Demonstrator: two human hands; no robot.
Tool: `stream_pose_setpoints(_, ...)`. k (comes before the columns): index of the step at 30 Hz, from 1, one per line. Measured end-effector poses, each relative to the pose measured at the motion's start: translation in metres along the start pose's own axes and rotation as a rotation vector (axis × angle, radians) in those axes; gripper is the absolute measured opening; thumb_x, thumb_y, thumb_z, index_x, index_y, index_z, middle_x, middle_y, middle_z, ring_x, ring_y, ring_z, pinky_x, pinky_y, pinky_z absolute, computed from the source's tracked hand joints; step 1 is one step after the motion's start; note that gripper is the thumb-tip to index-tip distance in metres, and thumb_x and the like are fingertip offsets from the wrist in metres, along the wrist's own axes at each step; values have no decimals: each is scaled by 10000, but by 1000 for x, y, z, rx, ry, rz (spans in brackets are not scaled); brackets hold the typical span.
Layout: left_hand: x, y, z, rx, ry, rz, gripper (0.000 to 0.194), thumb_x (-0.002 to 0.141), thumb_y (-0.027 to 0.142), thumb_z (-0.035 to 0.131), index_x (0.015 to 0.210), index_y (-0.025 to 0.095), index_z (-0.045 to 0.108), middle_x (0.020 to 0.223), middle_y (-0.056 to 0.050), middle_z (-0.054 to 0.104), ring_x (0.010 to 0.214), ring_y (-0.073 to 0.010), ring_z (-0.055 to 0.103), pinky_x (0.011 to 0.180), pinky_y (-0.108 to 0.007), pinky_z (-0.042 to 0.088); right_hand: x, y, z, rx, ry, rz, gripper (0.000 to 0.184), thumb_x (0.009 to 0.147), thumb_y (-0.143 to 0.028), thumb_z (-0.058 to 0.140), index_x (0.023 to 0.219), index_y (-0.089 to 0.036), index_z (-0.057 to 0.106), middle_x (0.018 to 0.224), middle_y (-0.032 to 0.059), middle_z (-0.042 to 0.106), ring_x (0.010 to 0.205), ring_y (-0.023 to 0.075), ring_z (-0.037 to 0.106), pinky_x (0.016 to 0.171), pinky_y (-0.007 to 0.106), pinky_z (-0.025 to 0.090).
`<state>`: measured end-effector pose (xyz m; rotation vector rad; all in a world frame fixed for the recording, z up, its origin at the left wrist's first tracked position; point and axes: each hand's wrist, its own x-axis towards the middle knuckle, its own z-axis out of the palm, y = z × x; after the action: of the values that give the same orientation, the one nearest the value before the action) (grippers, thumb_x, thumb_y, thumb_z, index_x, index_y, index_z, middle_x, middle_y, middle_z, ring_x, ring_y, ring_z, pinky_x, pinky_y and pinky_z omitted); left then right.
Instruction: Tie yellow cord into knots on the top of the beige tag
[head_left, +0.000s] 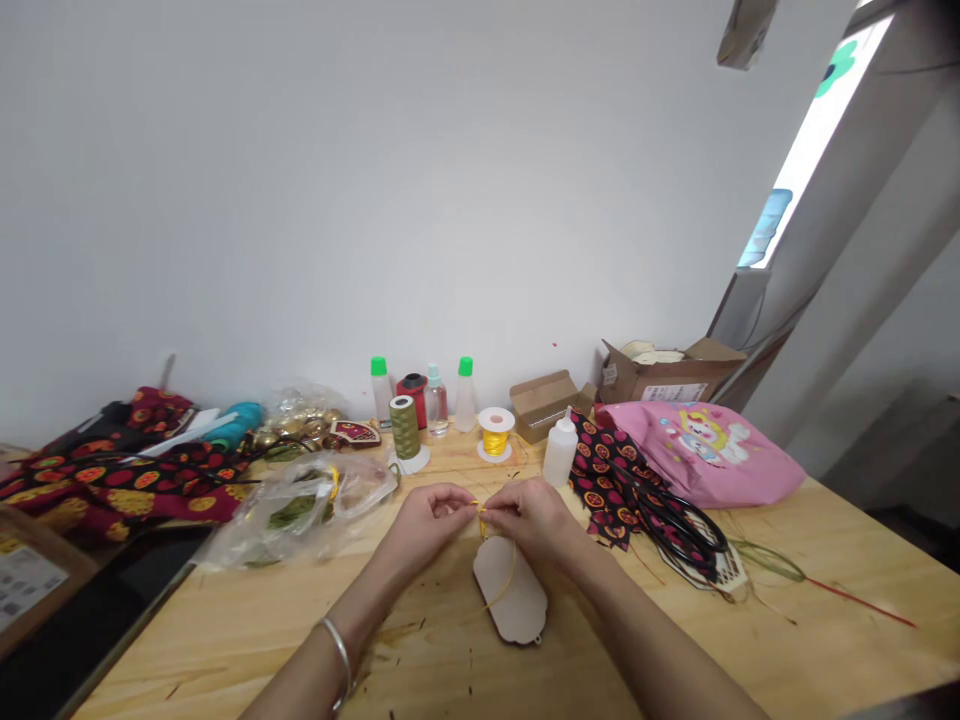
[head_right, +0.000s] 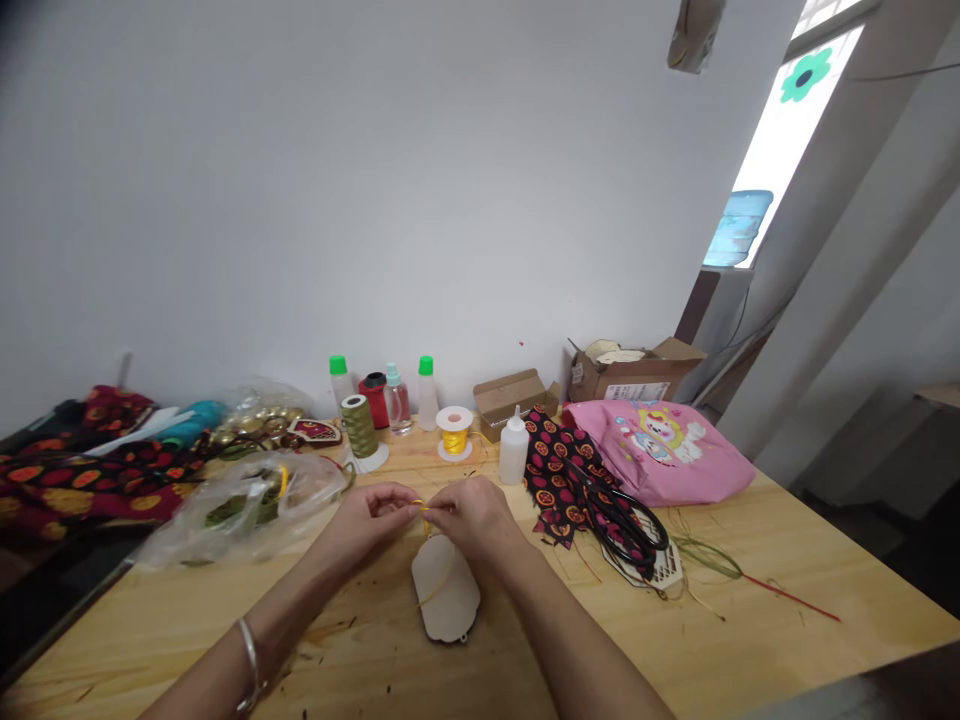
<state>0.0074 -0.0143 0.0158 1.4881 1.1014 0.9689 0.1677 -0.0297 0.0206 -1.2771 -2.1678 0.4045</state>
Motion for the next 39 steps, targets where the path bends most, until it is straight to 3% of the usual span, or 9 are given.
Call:
stream_pose_setpoints(9,0,-3,-4,-1,-50,-124,202,530,310,647,631,136,663,624,-34,656,519,-117,525,483,-193,369,1,-2,-9,60,-3,186,158,640,-242,532,581,-189,669,421,-27,512,411,68,388,373,168,211)
stream_pose_setpoints(16,-3,0,-6,-23,-77,-153,239,548,329,636,704,151,670,685,-40,670,557,-130,543,513,-200,385,2,9,-12,126,49,172,198,673,-246,497,592,-157,654,464,-21,523,442,76,419,390,166,262)
stream_pose_setpoints(25,-4,3,-3,-71,-89,-135,208,535,312,652,680,166,673,670,-25,667,537,-111,513,495,-190,365,4,0,-13,304,114,160,182,670,-216,497,643,-123,651,606,23,617,537,108,497,483,188,364)
stream_pose_setpoints(34,-3,1,-3,75,-50,-140,256,517,359,641,610,122,668,552,-14,629,457,-92,448,438,-189,311,5,-2,-13,407,215,150,194,657,-227,500,532,-114,595,446,-25,454,427,66,367,401,172,283)
stream_pose_setpoints(39,-1,-1,-4,30,-39,-154,261,504,355,649,606,115,664,539,-14,614,456,-85,429,431,-187,293,5,3,-11,452,244,222,181,644,-230,504,519,-118,572,428,-33,422,396,62,355,381,176,276)
